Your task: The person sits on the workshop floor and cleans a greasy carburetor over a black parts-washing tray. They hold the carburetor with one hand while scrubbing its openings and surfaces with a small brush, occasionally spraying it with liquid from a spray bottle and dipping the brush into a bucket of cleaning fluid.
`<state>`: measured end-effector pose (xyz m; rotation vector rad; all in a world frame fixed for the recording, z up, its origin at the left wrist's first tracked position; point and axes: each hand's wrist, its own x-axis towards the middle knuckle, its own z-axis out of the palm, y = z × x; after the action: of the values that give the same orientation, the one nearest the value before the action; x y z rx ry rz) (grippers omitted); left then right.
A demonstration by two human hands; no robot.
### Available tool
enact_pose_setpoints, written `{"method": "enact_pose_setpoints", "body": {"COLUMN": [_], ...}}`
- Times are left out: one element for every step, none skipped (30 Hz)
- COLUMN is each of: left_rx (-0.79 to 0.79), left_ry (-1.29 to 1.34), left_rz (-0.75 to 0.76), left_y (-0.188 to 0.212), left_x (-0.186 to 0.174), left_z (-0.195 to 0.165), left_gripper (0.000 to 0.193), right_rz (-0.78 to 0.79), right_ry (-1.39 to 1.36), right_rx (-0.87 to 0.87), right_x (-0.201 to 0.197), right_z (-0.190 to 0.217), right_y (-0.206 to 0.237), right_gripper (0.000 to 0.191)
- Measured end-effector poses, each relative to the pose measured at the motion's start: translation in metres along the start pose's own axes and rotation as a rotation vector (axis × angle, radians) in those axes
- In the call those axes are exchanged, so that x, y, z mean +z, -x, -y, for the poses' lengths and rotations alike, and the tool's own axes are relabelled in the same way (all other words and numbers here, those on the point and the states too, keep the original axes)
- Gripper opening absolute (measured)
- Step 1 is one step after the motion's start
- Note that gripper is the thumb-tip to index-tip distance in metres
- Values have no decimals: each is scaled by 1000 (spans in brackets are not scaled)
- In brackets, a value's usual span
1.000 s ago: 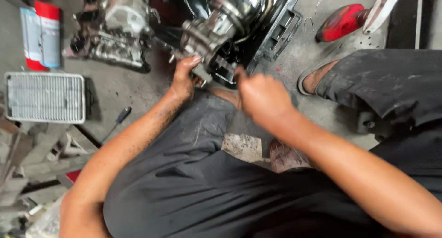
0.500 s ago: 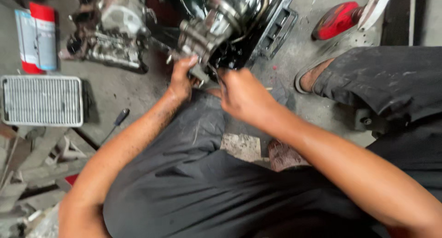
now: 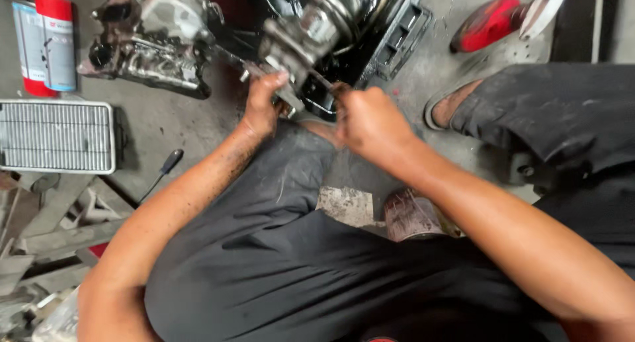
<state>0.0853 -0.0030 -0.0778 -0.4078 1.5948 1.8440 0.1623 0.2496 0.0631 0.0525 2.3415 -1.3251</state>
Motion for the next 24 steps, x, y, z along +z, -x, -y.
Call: {"method": "enact_pose_setpoints", "body": {"left_rx": [-49,-85,-112,-103,-98,-107,-46,15,87,68,49,38,51,52,37,24,35,45,33,22,23,64,86,107], "left_ry": [36,73,105,66,30,-2,-4,-6,-9,-1,6,14,-12,-42,-78,-66,-47,-25,-44,-62,-79,-103,-126,-150], "left_rz": [-67,-133,-194,-189,-189,-198,-136,-74,-14,-6,6,24,19,13,0,-1,-15,-19,-35,-33,-25,-3,7,11], "left_y": [-1,-3,-5,-7,-7,-7,-7,-6,-5,-4,-3,-3,-4,-6,-4,-3,-4,-4,0,2,1,2,6,9], "left_x": [0,1,1,1,1,0,0,-1,-2,-2,-2,-1,0,2,4,7,11,14,15,19,23,26,26,28], "left_z": [1,1,0,0,-1,-1,-2,-2,-2,-2,-2,-2,-4,-6,-7,-10,-13,-17,-21,-25,-29,-33,-35,-37], "left_gripper": [30,30,31,32,34,35,31,29,30,31,31,31,32,32,33,33,33,33,34,34,35,35,36,36], "right_rz": [-20,-46,-79,-69,-54,-24,-38,-53,-72,-78,-87,-103,-133,-160,-174,-152,-135,-122,-106,-99,-101,-130,-140,-146], "right_ry": [-62,-118,-174,-64,44,146,129,111,96,67,39,18,206,387,554,618,693,775,763,760,764,781,787,788], "right_rx": [-52,-113,-180,-116,-49,27,18,10,-7,-50,-92,-136,-169,-192,-205,-186,-194,-193,-205,-204,-205,-199,-192,-188], "right_x": [1,3,5,7,9,12,15,18,20,20,20,19,17,15,14,13,13,12,12,11,11,11,11,12], "right_z": [-1,-3,-5,-8,-11,-14,-16,-18,-20,-21,-22,-22,-21,-20,-17,-14,-10,-7,-3,0,2,3,4,5], "right_y": [2,3,4,4,4,3,3,2,1,0,0,1,1,3,6,9,11,12,13,12,10,7,4,1], "right_gripper": [18,17,18,15,13,12,15,21,27,29,31,33,41,49,57,62,67,72,71,70,70,69,69,68]}}
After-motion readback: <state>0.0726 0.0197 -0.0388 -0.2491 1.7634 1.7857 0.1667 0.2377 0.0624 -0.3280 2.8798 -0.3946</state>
